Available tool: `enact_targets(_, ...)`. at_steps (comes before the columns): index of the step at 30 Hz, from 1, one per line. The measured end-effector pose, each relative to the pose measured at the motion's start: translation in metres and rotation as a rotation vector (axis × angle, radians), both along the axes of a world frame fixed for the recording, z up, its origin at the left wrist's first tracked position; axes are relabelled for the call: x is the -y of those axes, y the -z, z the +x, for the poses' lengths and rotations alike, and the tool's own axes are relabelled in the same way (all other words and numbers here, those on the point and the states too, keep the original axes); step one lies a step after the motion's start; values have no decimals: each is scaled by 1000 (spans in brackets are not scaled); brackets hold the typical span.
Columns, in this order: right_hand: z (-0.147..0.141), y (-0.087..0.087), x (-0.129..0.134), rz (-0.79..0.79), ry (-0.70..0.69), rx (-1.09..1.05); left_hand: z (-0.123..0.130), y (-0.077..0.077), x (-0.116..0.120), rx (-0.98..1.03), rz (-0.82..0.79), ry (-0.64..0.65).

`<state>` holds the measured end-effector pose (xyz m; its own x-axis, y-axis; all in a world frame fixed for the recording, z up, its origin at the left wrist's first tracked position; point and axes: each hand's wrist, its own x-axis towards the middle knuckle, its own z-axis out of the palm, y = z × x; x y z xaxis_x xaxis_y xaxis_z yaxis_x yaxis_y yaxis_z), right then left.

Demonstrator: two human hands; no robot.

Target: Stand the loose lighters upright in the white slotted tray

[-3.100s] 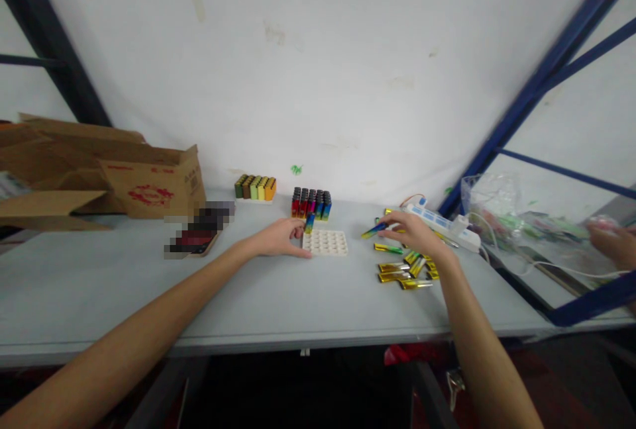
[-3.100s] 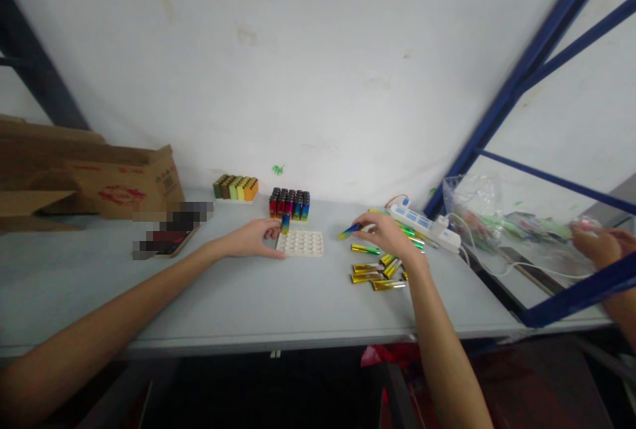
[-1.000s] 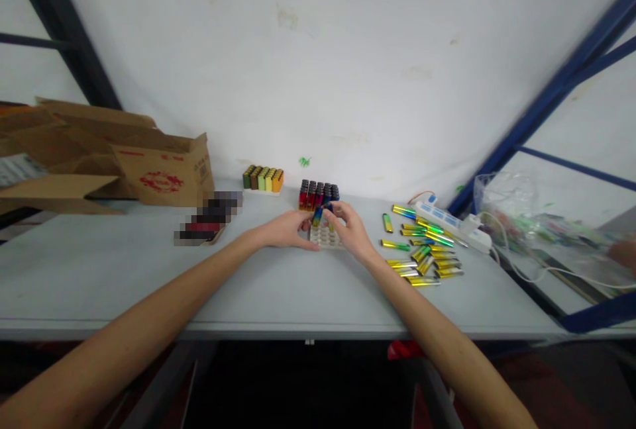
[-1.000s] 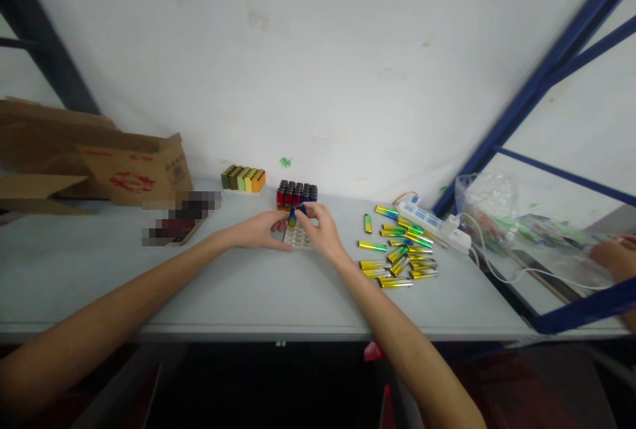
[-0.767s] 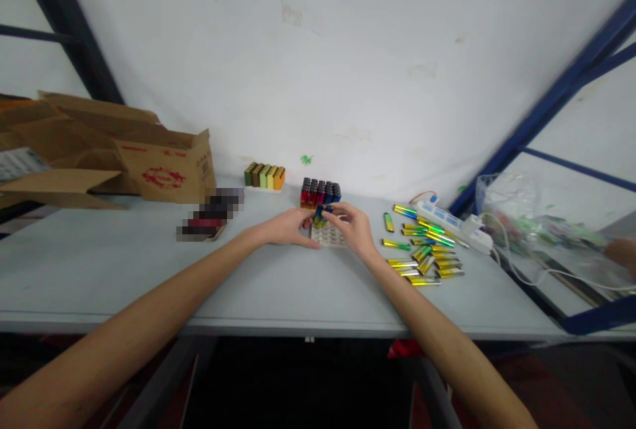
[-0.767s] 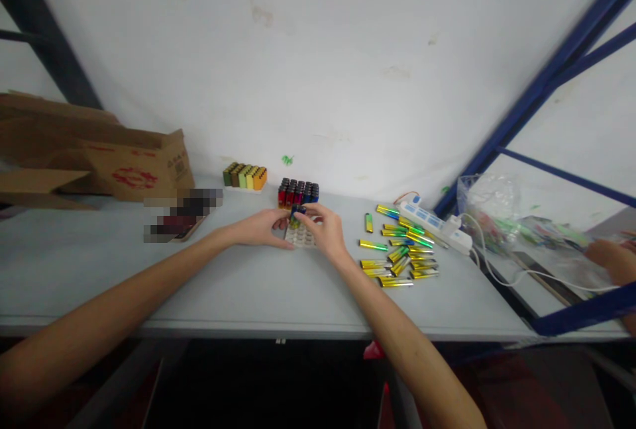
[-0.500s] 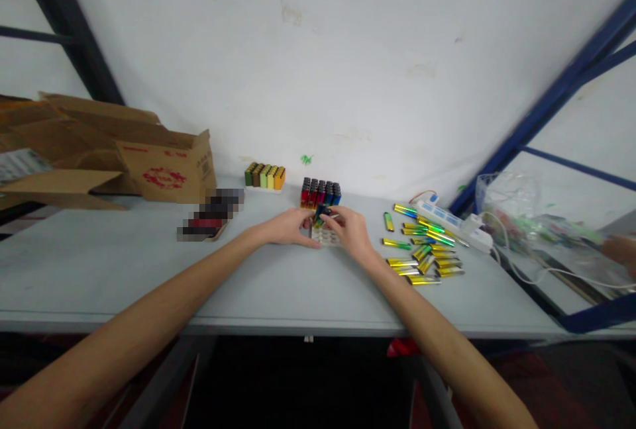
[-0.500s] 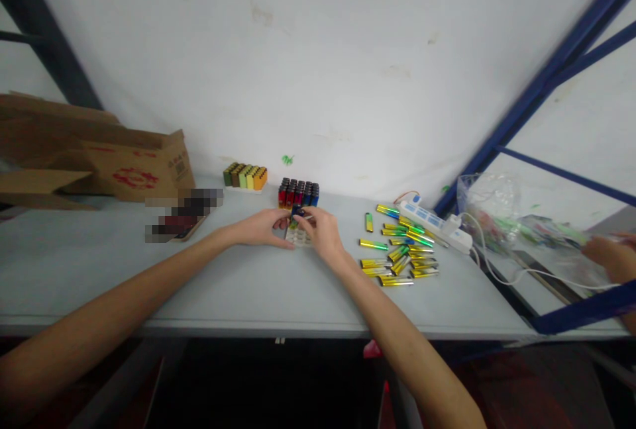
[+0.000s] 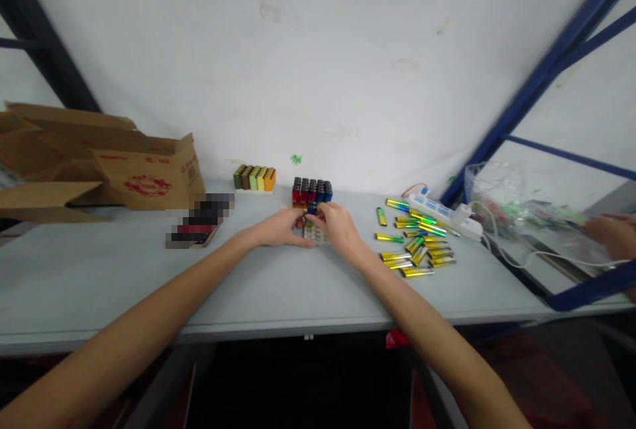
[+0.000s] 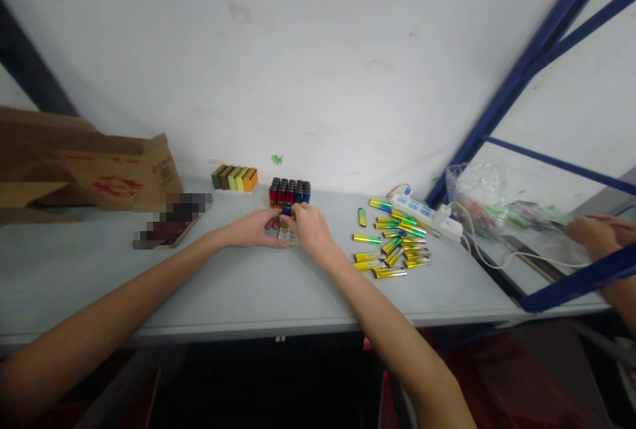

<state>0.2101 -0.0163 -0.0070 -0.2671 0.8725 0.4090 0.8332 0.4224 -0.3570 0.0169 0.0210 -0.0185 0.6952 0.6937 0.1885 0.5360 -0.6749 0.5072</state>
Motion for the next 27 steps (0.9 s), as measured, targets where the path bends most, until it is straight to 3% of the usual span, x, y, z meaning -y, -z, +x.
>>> enact_targets(6,12,5,2,-15,-83,27,0,-1,0,-29,27,-19)
enact_targets(12,51,-18,10,16,-21,8,-1,-2,-1,-49,16,-35)
enact_targets(15,96,-33,17,46,82,-18,0,-3,0,-61,9,-40)
enact_targets(19,182,-40,29,25,171,120,0,-5,0,-58,-11,-49)
enact_targets(23,261,-30,41,-116,274,335,1,-5,0,-62,-18,-56)
enact_targets(27,296,-14,42,-271,244,379,0,-3,0,-61,-7,-43)
